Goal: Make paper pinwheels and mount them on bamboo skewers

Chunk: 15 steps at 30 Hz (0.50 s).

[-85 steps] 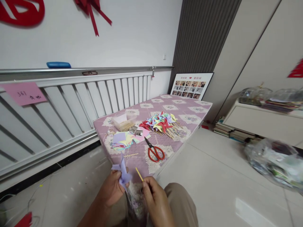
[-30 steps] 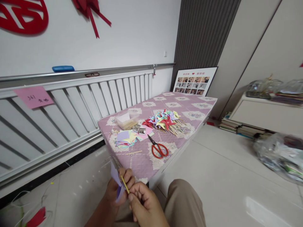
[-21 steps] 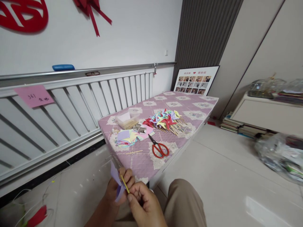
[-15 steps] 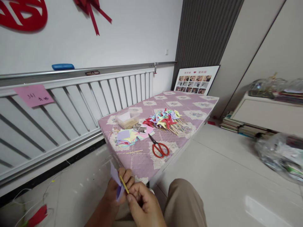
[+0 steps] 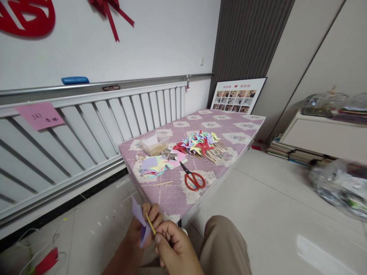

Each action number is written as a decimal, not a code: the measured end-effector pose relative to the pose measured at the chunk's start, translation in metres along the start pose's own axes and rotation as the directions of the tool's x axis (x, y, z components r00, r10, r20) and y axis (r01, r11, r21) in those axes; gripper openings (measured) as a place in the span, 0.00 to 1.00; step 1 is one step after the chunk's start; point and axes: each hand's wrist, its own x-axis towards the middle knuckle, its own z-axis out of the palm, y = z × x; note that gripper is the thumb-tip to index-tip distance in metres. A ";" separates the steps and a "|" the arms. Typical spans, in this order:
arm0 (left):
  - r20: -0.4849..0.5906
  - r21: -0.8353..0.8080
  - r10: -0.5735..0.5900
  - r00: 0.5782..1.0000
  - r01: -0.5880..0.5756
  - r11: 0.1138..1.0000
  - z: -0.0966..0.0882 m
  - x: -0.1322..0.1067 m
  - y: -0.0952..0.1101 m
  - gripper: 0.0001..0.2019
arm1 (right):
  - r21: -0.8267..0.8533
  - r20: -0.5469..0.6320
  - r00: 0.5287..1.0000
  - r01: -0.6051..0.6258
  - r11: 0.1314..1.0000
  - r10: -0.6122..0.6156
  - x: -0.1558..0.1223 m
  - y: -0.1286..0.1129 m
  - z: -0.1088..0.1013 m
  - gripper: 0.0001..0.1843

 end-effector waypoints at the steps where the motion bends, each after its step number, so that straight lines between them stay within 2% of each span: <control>1: 0.001 0.001 -0.003 1.000 0.003 1.000 0.000 0.000 0.000 0.16 | 0.001 0.005 1.000 -0.011 1.000 0.011 0.000 0.000 0.000 0.30; 10: -0.096 0.066 -0.020 0.995 0.026 0.997 0.000 -0.001 0.001 0.23 | 0.000 0.032 0.998 0.051 0.999 -0.051 0.003 0.003 0.000 0.30; 15: -0.060 0.027 -0.008 0.998 0.009 1.000 -0.001 -0.002 0.000 0.20 | -0.015 0.019 0.996 0.084 0.996 -0.084 0.004 0.004 -0.001 0.25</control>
